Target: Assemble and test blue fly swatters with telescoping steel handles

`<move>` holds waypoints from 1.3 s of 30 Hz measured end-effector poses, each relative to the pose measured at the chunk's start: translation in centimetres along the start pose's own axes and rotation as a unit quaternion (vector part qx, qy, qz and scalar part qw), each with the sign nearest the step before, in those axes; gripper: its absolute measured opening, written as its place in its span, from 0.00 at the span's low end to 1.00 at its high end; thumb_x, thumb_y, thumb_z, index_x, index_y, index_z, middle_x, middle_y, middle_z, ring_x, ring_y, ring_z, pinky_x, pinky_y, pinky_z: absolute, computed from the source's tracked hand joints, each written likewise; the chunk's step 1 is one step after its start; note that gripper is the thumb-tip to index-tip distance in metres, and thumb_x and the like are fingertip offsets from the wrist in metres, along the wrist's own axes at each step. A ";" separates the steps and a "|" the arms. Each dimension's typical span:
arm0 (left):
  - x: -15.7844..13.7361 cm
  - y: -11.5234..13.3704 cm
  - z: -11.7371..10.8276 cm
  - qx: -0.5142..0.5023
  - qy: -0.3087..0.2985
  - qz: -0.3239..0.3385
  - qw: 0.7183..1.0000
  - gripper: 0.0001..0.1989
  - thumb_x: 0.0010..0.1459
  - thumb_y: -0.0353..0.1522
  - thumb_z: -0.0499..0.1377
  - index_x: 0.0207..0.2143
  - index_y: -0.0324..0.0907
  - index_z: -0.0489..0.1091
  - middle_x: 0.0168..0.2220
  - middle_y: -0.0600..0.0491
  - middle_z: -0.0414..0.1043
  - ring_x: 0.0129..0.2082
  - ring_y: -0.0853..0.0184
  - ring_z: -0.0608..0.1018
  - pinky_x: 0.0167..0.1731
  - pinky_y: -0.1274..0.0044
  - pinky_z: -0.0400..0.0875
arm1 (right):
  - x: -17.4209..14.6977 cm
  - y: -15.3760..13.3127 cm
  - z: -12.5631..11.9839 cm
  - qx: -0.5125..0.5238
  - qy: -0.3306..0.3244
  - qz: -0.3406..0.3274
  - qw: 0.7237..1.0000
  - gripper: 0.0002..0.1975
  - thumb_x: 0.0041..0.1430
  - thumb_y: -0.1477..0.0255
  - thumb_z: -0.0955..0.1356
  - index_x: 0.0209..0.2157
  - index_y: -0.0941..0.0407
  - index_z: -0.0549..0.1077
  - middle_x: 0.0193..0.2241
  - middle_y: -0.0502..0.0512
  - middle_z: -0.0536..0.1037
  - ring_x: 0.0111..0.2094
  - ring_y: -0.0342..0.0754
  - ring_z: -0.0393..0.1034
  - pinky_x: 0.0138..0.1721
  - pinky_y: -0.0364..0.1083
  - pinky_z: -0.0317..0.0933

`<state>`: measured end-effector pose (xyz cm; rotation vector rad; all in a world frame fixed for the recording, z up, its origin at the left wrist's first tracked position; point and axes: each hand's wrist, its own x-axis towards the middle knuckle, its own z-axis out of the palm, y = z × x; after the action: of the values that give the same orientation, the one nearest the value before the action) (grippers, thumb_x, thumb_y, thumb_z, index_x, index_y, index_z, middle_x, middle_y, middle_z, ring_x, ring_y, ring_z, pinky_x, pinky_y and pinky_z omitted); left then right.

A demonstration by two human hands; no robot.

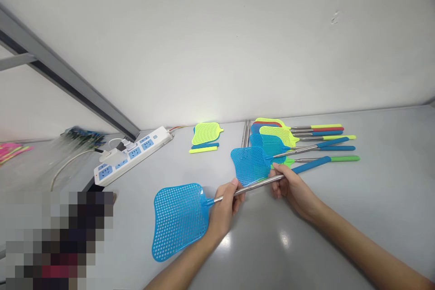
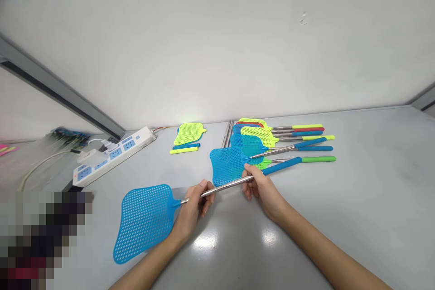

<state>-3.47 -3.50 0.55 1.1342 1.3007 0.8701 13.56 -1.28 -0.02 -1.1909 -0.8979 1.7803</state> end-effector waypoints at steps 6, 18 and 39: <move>-0.1 0.1 0.0 0.016 -0.004 -0.007 1.000 0.24 0.53 0.48 0.42 0.17 0.40 0.58 0.10 0.60 0.49 0.13 0.74 0.55 0.16 0.80 0.50 | -0.1 0.0 0.0 0.009 0.006 0.002 1.000 0.23 0.55 0.59 0.57 0.13 0.57 0.62 0.09 0.48 0.60 0.15 0.40 0.53 0.21 0.42 0.48; -0.3 -0.2 0.0 0.055 -0.010 -0.014 0.998 0.22 0.55 0.45 0.43 0.17 0.39 0.60 0.11 0.59 0.50 0.15 0.74 0.57 0.18 0.80 0.51 | 0.0 -0.3 0.3 0.054 0.003 0.006 0.998 0.21 0.56 0.62 0.57 0.13 0.57 0.61 0.10 0.47 0.59 0.15 0.40 0.52 0.21 0.42 0.47; -0.1 -0.2 -0.6 -0.114 -0.134 -0.040 0.984 0.24 0.57 0.43 0.41 0.15 0.39 0.58 0.08 0.60 0.50 0.09 0.77 0.53 0.12 0.80 0.43 | -0.4 0.6 0.7 0.065 -0.069 -0.013 0.995 0.25 0.57 0.66 0.53 0.09 0.56 0.58 0.09 0.50 0.58 0.15 0.42 0.54 0.23 0.44 0.47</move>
<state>-4.08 -3.57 0.44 0.9739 0.9916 0.7560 12.86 -1.96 -0.19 -0.9782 -0.8581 1.8884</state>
